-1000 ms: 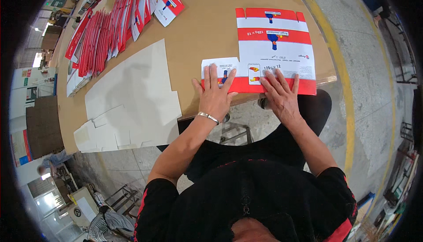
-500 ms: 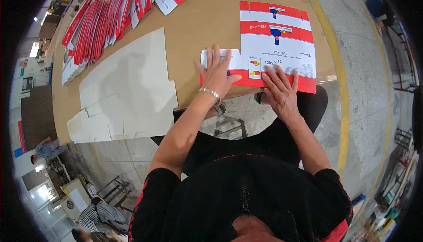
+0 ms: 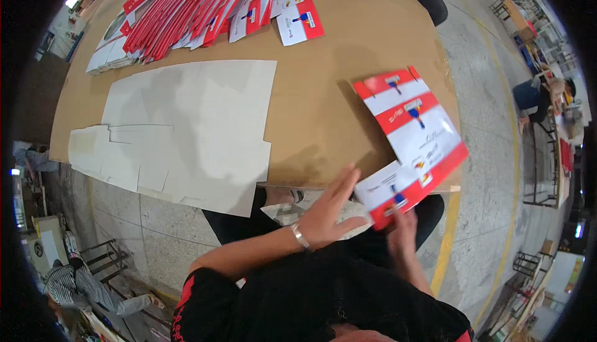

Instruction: The person is manually folding and assembling paper-based packaging materials on a workbench in a factory setting.

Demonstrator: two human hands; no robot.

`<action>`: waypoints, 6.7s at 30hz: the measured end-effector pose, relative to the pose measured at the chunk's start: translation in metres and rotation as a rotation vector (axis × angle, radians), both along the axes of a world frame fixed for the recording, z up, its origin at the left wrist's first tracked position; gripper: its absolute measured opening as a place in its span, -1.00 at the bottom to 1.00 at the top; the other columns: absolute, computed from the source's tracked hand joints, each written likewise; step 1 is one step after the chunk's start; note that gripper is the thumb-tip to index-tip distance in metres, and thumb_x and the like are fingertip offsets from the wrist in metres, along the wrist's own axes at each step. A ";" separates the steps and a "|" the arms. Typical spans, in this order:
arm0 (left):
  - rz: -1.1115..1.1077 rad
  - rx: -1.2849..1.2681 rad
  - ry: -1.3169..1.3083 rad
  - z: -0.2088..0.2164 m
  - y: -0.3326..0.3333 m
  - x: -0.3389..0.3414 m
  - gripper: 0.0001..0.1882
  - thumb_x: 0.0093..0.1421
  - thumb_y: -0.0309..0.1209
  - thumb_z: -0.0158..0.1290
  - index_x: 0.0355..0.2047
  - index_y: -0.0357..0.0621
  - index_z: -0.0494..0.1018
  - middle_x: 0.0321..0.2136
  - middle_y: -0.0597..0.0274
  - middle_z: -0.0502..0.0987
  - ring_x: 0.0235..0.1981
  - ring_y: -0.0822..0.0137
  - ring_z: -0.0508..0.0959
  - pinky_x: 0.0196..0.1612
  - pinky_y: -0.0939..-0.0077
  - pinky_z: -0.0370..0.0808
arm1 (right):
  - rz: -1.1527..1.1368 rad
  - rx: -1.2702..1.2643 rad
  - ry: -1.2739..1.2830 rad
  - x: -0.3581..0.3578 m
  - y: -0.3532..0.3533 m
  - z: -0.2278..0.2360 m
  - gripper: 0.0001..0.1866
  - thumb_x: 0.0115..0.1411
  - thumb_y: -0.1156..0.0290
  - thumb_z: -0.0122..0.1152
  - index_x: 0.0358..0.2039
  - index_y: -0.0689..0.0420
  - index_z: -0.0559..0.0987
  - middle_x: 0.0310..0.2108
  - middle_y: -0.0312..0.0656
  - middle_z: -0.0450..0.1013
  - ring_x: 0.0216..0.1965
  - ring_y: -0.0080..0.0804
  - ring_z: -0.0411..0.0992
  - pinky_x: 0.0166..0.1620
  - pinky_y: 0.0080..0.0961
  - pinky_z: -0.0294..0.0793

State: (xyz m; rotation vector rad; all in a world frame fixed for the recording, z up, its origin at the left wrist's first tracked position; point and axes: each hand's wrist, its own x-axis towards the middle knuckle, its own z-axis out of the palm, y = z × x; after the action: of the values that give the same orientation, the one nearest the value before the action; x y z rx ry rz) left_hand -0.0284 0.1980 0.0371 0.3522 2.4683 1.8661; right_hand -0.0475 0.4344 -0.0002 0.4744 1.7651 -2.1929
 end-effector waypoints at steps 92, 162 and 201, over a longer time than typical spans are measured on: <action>-0.122 -0.905 0.252 -0.058 0.014 -0.011 -0.06 -0.11 -0.19 0.24 0.24 -0.34 0.11 0.32 -0.02 0.03 0.37 0.06 -0.03 0.38 0.02 -0.15 | 0.291 1.290 1.187 -0.099 0.048 -0.009 -0.45 0.15 0.70 -0.06 0.19 0.18 0.34 0.21 0.00 0.27 0.25 -0.04 0.22 0.27 -0.16 0.21; 0.087 -1.184 0.152 -0.047 -0.017 -0.065 -0.33 0.22 -0.01 -0.02 0.32 0.47 0.05 0.36 -0.08 -0.12 0.37 -0.14 -0.12 0.13 -0.59 -0.06 | 0.644 1.419 1.009 -0.056 -0.016 -0.019 -0.24 0.02 0.57 0.12 0.27 -0.17 0.25 0.32 -0.41 0.12 0.36 -0.30 0.03 0.27 0.41 -0.24; 0.015 -1.096 0.247 -0.047 -0.038 -0.075 -0.35 0.27 0.14 -0.23 0.32 0.30 0.11 0.37 -0.02 -0.09 0.36 -0.12 -0.06 0.28 -0.23 -0.16 | 1.130 1.440 1.211 -0.088 -0.009 0.009 -0.23 0.12 0.48 0.07 0.35 0.00 0.07 0.37 -0.27 0.00 0.39 -0.20 -0.07 0.28 0.34 -0.08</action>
State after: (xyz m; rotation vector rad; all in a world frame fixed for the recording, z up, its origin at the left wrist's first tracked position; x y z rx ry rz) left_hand -0.1031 0.1604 -0.0104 0.4899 3.1463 0.2618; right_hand -0.1350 0.4251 0.0089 -1.5396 2.6990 -0.0146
